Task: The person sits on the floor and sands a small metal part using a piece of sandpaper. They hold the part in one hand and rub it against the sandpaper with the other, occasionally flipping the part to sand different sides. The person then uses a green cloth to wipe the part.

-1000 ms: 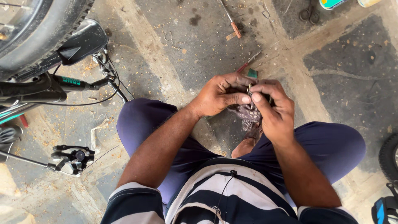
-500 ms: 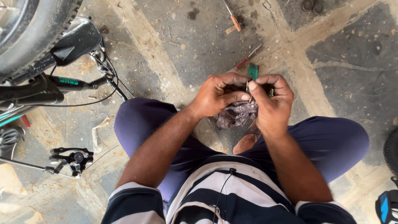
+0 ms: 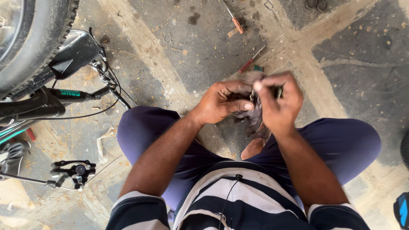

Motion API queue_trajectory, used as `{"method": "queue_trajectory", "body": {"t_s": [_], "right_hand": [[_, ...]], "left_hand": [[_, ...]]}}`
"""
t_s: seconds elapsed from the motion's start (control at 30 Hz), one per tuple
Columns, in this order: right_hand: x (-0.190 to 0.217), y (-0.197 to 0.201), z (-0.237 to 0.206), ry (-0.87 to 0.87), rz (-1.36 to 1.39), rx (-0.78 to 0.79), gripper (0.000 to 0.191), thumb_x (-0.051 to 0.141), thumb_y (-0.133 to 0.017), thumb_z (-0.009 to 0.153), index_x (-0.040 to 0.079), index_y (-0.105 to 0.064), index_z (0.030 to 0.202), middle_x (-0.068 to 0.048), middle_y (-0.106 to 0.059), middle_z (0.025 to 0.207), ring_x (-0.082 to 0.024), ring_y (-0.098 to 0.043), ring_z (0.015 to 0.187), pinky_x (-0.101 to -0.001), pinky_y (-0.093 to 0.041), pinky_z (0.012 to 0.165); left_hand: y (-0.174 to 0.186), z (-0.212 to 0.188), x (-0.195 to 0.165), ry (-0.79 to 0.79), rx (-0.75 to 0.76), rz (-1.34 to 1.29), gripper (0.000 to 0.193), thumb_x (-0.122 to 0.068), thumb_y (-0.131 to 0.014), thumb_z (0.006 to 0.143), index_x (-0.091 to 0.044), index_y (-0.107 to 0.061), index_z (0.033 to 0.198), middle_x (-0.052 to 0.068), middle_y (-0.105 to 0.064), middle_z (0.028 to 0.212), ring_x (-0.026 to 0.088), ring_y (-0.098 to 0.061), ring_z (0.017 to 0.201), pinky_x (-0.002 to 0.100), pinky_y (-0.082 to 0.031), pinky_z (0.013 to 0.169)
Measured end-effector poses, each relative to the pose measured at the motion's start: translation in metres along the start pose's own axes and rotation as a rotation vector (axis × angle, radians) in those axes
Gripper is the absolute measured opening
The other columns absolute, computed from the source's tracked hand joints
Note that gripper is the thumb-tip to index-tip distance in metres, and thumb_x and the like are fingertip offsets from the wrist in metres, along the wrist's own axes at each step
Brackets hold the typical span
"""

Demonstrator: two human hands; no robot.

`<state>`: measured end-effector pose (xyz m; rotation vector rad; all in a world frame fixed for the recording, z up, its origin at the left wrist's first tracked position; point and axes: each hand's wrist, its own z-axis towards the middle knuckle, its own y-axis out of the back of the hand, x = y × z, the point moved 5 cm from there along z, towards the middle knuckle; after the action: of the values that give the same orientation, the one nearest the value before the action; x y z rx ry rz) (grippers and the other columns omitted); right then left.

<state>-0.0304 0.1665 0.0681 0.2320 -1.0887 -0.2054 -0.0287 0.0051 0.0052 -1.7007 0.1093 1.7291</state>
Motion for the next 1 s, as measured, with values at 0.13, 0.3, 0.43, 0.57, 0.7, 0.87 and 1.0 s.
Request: {"method": "queue_trajectory", "body": {"t_s": [0.13,0.3,0.43,0.57,0.7,0.87,1.0], "right_hand": [[0.004,0.008,0.004,-0.096,0.021,-0.152,0.016,-0.003,-0.076,0.105,0.001,-0.061,0.108,-0.005,-0.064,0.094,-0.011,-0.059,0.081,-0.0234,-0.048,0.074],[0.034,-0.003,0.01,0.188,-0.222,0.003,0.016,-0.008,-0.072,0.1,-0.001,-0.06,0.108,-0.011,-0.063,0.099,-0.02,-0.064,0.087,-0.0291,-0.05,0.079],[0.032,0.009,0.013,0.043,-0.159,-0.142,0.016,-0.009,-0.074,0.107,-0.001,-0.061,0.111,-0.012,-0.063,0.097,-0.021,-0.061,0.081,-0.0297,-0.051,0.076],[0.055,0.004,-0.001,0.262,-0.201,0.175,0.015,-0.01,-0.067,0.095,-0.001,-0.061,0.104,-0.013,-0.067,0.097,-0.022,-0.065,0.084,-0.0324,-0.053,0.076],[0.055,0.036,-0.001,0.138,-0.254,-0.012,0.017,-0.009,-0.072,0.1,-0.003,-0.059,0.108,-0.015,-0.066,0.096,-0.02,-0.061,0.082,-0.0282,-0.048,0.072],[0.036,0.062,-0.018,0.058,-0.041,-0.018,0.023,-0.006,-0.076,0.102,0.001,-0.056,0.112,-0.016,-0.062,0.101,-0.016,-0.062,0.078,-0.0249,-0.052,0.068],[0.024,0.06,-0.033,-0.027,0.101,-0.106,0.022,-0.004,-0.077,0.108,-0.001,-0.056,0.113,-0.016,-0.062,0.104,-0.016,-0.06,0.08,-0.0227,-0.049,0.07]], "left_hand": [[0.002,0.001,0.001,0.049,-0.004,-0.089,0.041,-0.005,-0.077,0.095,0.001,-0.066,0.134,0.009,-0.072,0.127,0.015,-0.067,0.116,0.033,-0.057,0.104],[-0.001,-0.001,-0.008,0.029,0.052,-0.087,0.035,0.0,-0.075,0.099,0.003,-0.068,0.132,0.011,-0.073,0.125,0.017,-0.068,0.116,0.035,-0.059,0.105],[-0.002,0.001,-0.016,0.033,0.073,-0.295,0.037,-0.002,-0.072,0.094,-0.001,-0.064,0.13,0.003,-0.066,0.134,0.015,-0.067,0.119,0.034,-0.057,0.104],[-0.009,-0.004,-0.033,0.018,0.089,-0.161,0.04,0.0,-0.076,0.097,-0.002,-0.065,0.136,0.01,-0.073,0.127,0.02,-0.069,0.115,0.036,-0.059,0.103],[-0.036,-0.028,-0.063,-0.024,0.314,-0.236,0.038,-0.017,-0.072,0.103,-0.011,-0.063,0.14,0.008,-0.074,0.125,0.016,-0.077,0.1,0.029,-0.065,0.086],[-0.076,-0.066,-0.08,-0.14,0.444,-0.032,0.039,-0.022,-0.073,0.106,-0.014,-0.06,0.141,0.005,-0.069,0.129,0.01,-0.071,0.111,0.023,-0.058,0.098],[-0.058,-0.051,-0.069,-0.153,0.325,-0.018,0.037,-0.02,-0.073,0.108,-0.013,-0.059,0.141,0.002,-0.068,0.134,0.011,-0.067,0.118,0.025,-0.056,0.106]]}}
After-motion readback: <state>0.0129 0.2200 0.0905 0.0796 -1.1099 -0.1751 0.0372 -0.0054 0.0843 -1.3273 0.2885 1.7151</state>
